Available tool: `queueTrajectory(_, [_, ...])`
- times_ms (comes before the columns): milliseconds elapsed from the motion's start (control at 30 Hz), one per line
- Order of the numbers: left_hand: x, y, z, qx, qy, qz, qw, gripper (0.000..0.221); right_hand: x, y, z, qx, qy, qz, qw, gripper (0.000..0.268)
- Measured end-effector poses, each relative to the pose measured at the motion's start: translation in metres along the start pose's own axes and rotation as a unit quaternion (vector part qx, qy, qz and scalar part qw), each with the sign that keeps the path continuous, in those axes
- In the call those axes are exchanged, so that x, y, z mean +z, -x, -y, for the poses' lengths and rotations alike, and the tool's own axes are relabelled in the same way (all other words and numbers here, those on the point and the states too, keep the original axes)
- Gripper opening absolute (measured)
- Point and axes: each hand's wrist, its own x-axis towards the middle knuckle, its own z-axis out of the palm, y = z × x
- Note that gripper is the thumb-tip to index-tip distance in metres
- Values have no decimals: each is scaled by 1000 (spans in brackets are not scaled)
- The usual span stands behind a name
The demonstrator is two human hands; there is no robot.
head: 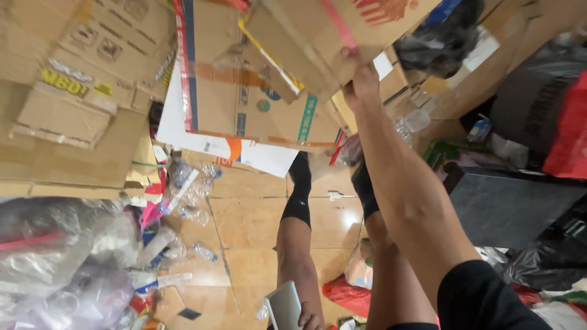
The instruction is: Organizing and documenting various recycled materials and cardboard boxes.
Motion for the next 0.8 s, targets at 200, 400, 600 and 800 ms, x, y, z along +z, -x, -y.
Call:
queueTrajectory(200, [83,-48,16,-63,17,86,994,79,17,121,56,-117,-36,1,992,19])
queueTrajectory(400, [136,-45,15,-5,-55,-176,983,48,-11,283,82,-18,-2,-109,994,29])
queueTrajectory(600, [178,-61,-2,6,-119,-375,919,58,-107,439,73,50,-51,-174,982,21])
queueTrajectory(800, [199,-78,5,-34,-210,-407,888,61,-157,567,110,0,-5,-203,979,37])
